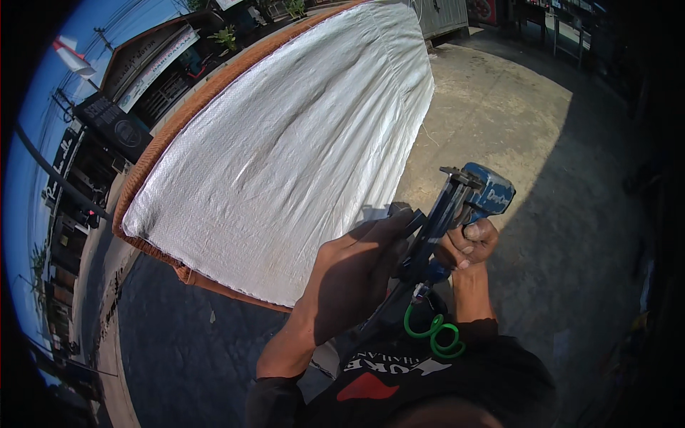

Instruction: The person secures a white woven fabric onto a brown patterned cushion using a pneumatic staple gun. They pull the fabric taut and drive staples along the edges of the cushion frame to attach the material.

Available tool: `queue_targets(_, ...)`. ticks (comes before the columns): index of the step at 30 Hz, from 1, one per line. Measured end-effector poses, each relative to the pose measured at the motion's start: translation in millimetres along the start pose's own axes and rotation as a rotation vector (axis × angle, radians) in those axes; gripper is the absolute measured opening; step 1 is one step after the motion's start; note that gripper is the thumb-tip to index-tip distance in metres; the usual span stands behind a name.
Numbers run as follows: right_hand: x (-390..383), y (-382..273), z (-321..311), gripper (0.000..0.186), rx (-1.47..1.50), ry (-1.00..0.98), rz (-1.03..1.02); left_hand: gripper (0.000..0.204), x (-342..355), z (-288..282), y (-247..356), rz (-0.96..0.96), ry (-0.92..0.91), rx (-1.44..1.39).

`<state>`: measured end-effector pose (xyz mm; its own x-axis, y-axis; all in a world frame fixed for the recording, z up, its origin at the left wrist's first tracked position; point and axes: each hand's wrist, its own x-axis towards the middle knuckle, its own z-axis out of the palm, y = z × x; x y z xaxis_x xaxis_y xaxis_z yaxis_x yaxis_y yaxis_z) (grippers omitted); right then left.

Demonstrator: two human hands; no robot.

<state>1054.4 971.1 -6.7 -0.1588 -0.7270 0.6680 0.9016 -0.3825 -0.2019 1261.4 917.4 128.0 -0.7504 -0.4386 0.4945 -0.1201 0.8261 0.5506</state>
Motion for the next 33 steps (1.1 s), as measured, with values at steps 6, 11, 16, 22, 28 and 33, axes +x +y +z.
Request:
queue_targets(6, -5.7, 12.7, -10.2, 0.048, -0.009, 0.081, 0.190, 0.028, -7.0, 4.9, 4.6, 0.019, 0.054, 0.064)
queue_targets(11, -1.5, 24.6, -28.5, 0.048, 0.163, 0.105, 0.206, 0.025, 15.5, 9.0, -0.9, -0.046, 0.034, 0.100)
queue_targets(16, 5.7, -18.6, -24.2, 0.032, -0.296, 0.344, 0.283, 0.020, 23.0, 17.9, -30.0, -0.136, 0.088, 0.190)
queue_targets(22, 32.7, -54.3, 34.4, 0.022, -1.093, 0.600, 0.477, 0.020, 10.4, 32.6, -101.3, -0.287, 0.016, 0.098)
queue_targets(28, 20.9, -70.1, 29.7, 0.023, -1.851, 0.923, 0.851, 0.021, -3.3, 75.6, -121.9, -0.453, 0.125, -0.094)
queue_targets(33, -18.1, -74.3, 13.9, 0.020, -1.521, 0.964, 0.598, 0.020, -7.0, 81.6, -124.8, -0.332, 0.100, -0.123)
